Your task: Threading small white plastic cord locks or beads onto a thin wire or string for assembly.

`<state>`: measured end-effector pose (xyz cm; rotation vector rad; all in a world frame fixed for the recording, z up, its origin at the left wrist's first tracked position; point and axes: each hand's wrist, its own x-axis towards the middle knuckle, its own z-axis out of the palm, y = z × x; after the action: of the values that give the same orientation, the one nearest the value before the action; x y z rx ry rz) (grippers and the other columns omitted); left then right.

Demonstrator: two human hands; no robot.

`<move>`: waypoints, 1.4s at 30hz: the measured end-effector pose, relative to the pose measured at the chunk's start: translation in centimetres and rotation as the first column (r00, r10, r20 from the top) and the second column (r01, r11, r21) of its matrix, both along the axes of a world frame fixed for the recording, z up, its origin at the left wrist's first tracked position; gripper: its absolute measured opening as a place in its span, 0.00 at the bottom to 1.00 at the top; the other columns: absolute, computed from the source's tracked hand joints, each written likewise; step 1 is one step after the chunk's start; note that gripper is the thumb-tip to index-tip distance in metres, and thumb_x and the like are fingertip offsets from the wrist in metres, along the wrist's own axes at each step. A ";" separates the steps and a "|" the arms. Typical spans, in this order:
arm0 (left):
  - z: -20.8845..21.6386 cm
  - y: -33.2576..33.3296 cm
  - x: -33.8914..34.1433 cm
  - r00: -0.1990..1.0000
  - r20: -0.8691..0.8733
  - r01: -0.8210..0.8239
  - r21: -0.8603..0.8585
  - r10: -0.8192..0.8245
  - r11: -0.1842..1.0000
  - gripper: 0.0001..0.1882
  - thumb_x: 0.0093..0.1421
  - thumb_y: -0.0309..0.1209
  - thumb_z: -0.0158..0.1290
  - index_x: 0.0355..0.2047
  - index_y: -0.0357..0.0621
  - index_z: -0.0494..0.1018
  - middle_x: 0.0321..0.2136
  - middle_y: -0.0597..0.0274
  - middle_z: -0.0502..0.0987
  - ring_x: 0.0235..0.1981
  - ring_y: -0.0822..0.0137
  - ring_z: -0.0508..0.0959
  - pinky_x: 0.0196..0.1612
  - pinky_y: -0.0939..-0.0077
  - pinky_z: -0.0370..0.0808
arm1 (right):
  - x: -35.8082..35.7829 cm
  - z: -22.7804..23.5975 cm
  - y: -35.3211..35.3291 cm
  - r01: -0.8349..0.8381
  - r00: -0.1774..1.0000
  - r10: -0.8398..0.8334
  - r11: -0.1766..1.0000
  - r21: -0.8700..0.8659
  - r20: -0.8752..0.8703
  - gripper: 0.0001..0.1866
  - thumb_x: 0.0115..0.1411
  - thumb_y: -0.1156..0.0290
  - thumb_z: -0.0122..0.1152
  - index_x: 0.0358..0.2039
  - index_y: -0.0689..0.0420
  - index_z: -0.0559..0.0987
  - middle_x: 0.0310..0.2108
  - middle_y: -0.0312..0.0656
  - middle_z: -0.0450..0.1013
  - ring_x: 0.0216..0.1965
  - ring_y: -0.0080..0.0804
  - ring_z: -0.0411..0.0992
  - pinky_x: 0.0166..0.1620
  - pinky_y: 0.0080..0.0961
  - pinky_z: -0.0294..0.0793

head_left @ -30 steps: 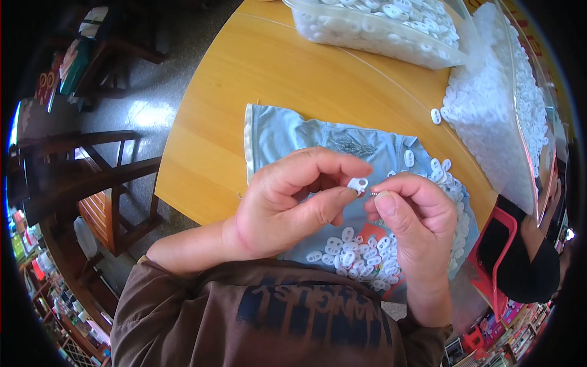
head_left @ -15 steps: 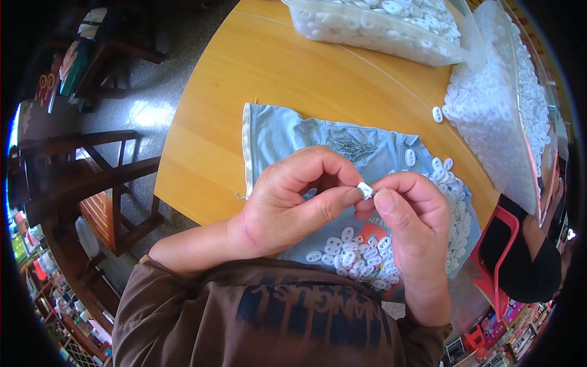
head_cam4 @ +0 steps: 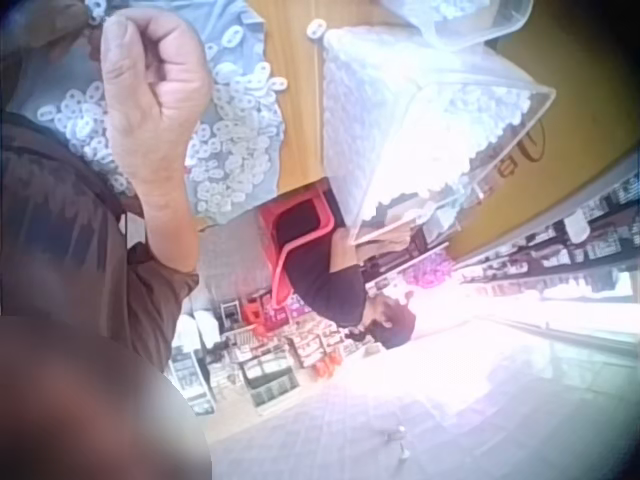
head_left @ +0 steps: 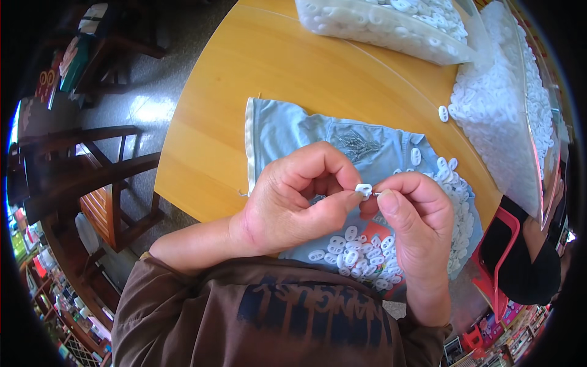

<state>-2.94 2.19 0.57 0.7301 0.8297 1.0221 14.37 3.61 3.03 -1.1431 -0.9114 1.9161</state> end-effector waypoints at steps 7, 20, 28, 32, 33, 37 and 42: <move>-0.1 -0.1 -0.2 1.000 -0.021 0.022 -0.010 -0.022 1.000 0.06 0.52 0.15 0.47 0.30 0.38 0.64 0.29 0.59 0.71 0.22 0.78 0.71 0.24 0.88 0.68 | -0.2 0.1 -0.2 -0.014 0.999 0.014 1.000 0.024 0.035 0.05 0.56 0.77 0.53 0.33 0.65 0.72 0.28 0.38 0.72 0.30 0.16 0.68 0.34 0.11 0.68; -0.3 0.0 -0.2 0.999 -0.024 0.034 -0.013 -0.035 0.999 0.07 0.52 0.16 0.48 0.30 0.38 0.65 0.29 0.60 0.72 0.23 0.79 0.72 0.24 0.88 0.69 | -0.1 -0.2 -0.2 -0.019 0.996 0.014 0.998 0.059 0.089 0.06 0.56 0.77 0.54 0.33 0.65 0.73 0.27 0.37 0.71 0.28 0.15 0.67 0.32 0.10 0.66; 0.0 0.0 -0.2 0.998 -0.056 0.028 0.019 -0.027 0.999 0.08 0.52 0.16 0.50 0.32 0.38 0.66 0.28 0.63 0.72 0.22 0.79 0.72 0.24 0.89 0.69 | -0.2 -0.5 -0.5 -0.059 0.950 -0.033 0.958 0.282 0.311 0.04 0.54 0.76 0.56 0.28 0.63 0.74 0.23 0.36 0.71 0.24 0.16 0.66 0.27 0.13 0.65; -0.2 -0.1 -0.1 0.997 -0.069 0.021 0.031 -0.019 0.999 0.08 0.52 0.16 0.50 0.32 0.38 0.66 0.27 0.63 0.72 0.22 0.80 0.72 0.24 0.90 0.69 | -0.5 -0.2 -0.8 -0.068 0.917 -0.056 0.954 0.293 0.394 0.03 0.53 0.77 0.57 0.27 0.63 0.74 0.23 0.38 0.71 0.23 0.20 0.67 0.26 0.15 0.65; -0.3 -0.2 0.0 0.996 -0.094 0.014 0.068 -0.007 0.998 0.08 0.52 0.16 0.50 0.32 0.38 0.66 0.27 0.63 0.71 0.21 0.80 0.72 0.23 0.90 0.69 | -0.5 0.0 -0.9 -0.080 0.900 -0.063 0.949 0.306 0.431 0.03 0.52 0.77 0.57 0.26 0.63 0.74 0.23 0.39 0.71 0.22 0.23 0.67 0.26 0.16 0.65; -0.3 -0.4 0.1 0.974 -0.225 0.018 0.195 0.027 0.981 0.09 0.51 0.16 0.50 0.32 0.37 0.66 0.27 0.62 0.71 0.21 0.79 0.72 0.22 0.90 0.68 | -0.9 -0.3 -1.0 -0.148 0.860 -0.127 0.864 0.481 0.494 0.02 0.52 0.78 0.57 0.26 0.63 0.74 0.23 0.42 0.72 0.22 0.28 0.68 0.26 0.18 0.65; -0.4 -0.6 0.2 0.957 -0.276 -0.008 0.287 0.091 0.958 0.09 0.51 0.15 0.50 0.33 0.36 0.66 0.27 0.61 0.70 0.20 0.79 0.72 0.21 0.90 0.68 | -0.4 -0.7 -1.3 -0.196 0.881 -0.039 0.878 0.437 0.471 0.06 0.56 0.74 0.53 0.28 0.64 0.72 0.24 0.36 0.69 0.22 0.15 0.64 0.25 0.11 0.63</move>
<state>-2.71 1.54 0.15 1.1276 0.9646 1.1091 13.97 2.33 2.32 -1.2889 -1.6152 1.3599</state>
